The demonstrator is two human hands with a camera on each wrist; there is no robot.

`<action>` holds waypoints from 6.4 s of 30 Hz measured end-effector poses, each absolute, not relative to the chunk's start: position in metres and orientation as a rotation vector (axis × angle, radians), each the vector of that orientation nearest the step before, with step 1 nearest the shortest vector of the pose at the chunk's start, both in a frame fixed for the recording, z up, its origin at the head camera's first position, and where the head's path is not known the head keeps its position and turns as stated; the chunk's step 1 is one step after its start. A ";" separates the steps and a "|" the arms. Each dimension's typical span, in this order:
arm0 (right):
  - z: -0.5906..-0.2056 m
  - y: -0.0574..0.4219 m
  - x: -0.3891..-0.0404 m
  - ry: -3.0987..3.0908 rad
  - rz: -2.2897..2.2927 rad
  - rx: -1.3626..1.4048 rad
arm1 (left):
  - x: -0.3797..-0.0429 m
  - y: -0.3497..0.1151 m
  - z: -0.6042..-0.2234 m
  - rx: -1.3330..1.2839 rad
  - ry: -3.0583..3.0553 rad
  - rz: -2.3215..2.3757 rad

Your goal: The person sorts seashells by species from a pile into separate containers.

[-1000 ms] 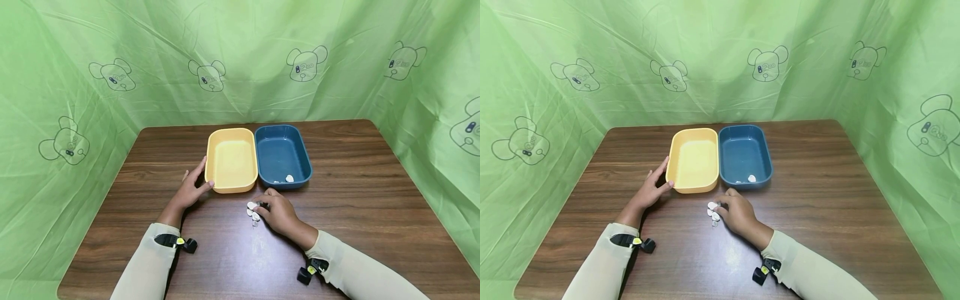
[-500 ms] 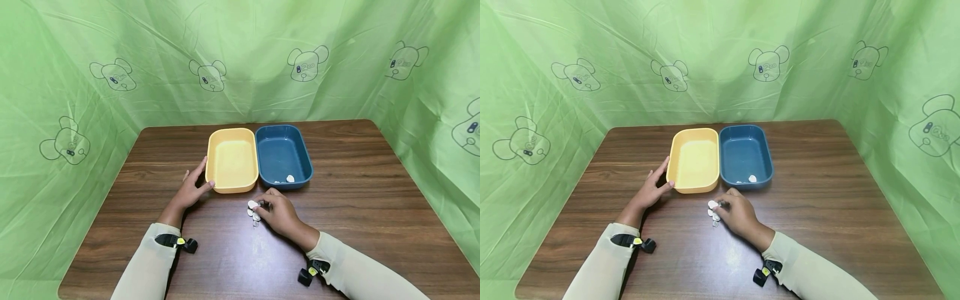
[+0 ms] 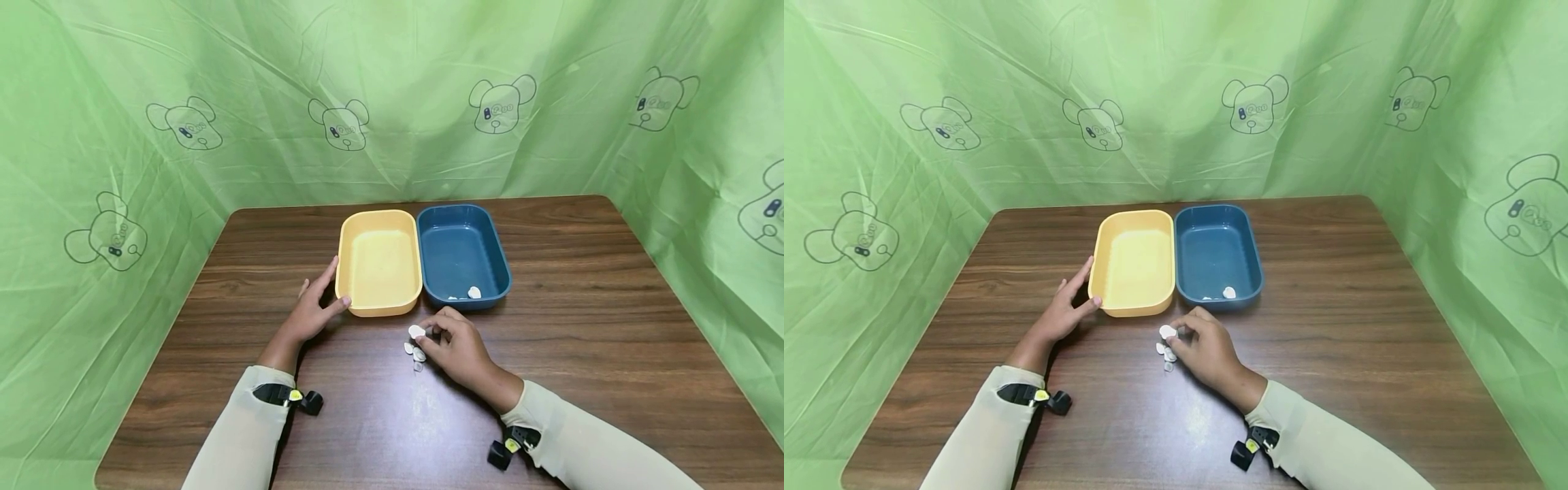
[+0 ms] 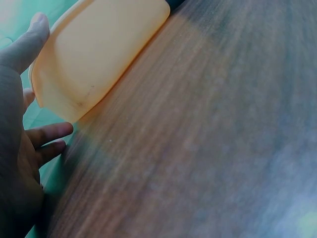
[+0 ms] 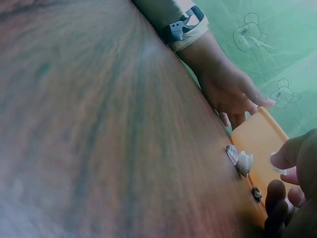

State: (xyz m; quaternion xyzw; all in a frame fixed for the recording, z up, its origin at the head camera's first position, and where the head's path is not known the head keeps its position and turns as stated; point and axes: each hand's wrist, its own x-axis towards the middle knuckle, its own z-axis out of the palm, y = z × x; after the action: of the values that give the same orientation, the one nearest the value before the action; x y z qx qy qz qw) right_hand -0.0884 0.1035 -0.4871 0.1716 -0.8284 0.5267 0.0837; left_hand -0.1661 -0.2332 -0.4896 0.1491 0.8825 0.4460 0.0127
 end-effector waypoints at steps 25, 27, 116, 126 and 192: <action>-0.485 0.105 -0.087 -2.074 1.794 0.547 | -0.164 -0.232 -0.488 0.475 2.754 1.432; -0.485 0.106 -0.088 -2.068 1.782 0.519 | -0.164 -0.232 -0.487 0.470 2.751 1.431; -0.467 0.125 -0.092 -2.056 1.989 0.420 | -0.166 -0.235 -0.491 0.459 2.763 1.405; -0.465 0.134 -0.086 -2.214 2.074 0.549 | -0.165 -0.232 -0.487 0.467 2.771 1.364; -0.482 0.129 -0.091 -2.741 1.624 0.911 | -0.168 -0.234 -0.496 0.545 2.748 1.492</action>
State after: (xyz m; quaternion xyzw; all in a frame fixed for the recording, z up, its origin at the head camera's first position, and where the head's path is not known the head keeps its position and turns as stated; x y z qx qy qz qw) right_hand -0.0915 0.1287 -0.4816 0.2740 -0.8241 0.4882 -0.0859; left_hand -0.1679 -0.2343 -0.4956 0.1716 0.8656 0.4700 -0.0163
